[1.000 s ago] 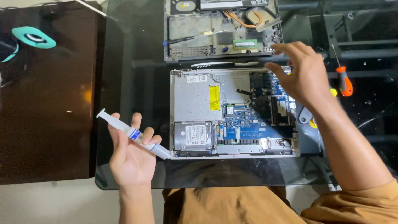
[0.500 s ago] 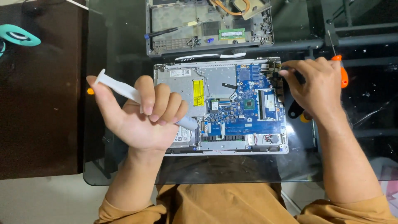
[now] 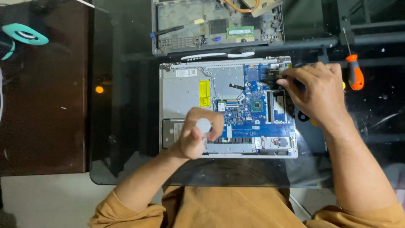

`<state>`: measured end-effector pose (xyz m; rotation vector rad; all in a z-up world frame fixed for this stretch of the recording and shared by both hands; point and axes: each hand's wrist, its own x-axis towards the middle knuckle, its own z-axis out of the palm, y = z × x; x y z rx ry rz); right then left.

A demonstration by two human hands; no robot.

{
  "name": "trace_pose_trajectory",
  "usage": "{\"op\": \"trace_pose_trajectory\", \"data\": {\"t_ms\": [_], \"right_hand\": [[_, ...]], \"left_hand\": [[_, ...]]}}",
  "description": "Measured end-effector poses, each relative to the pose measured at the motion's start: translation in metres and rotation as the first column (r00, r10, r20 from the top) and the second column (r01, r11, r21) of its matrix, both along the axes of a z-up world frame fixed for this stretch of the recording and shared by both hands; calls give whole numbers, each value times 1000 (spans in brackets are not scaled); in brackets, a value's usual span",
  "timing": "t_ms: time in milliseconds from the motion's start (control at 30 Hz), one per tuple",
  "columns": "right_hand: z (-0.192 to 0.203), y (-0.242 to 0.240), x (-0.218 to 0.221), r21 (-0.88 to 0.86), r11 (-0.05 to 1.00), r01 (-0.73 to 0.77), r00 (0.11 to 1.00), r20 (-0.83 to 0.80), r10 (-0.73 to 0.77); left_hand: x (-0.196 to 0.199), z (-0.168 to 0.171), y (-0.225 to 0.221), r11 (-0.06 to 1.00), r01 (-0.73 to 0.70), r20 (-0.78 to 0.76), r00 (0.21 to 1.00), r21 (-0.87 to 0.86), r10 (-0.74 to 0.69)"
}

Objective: Installing an optical drive, applying thermal paste to the processor, and connecting internal ribbon cables during a laptop repair.

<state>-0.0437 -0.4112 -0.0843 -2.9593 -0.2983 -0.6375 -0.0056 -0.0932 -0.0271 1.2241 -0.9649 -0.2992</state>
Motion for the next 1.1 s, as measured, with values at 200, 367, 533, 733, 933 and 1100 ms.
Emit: {"op": "trace_pose_trajectory", "data": {"t_ms": [200,367,533,733,933,1100], "right_hand": [[-5,2,0,45,999,0,1000,-24,1],[-4,8,0,103,994,32,998,-57,-26],[-9,7,3,107,994,30,998,-52,-24],[-12,6,5,144,989,32,994,-111,-16],[-6,3,12,217,976,13,989,-144,19],[-12,-1,13,261,965,33,984,-177,14]], "left_hand": [[11,29,1,900,136,-434,839,-415,-327],[43,52,-3,779,-7,-632,590,-627,-503],[66,66,-9,681,15,-541,594,-732,-596],[73,75,-40,686,97,-496,620,-721,-608],[74,42,-96,821,79,-657,559,-565,-506],[71,1,-132,955,6,-862,429,-295,-269]]}}
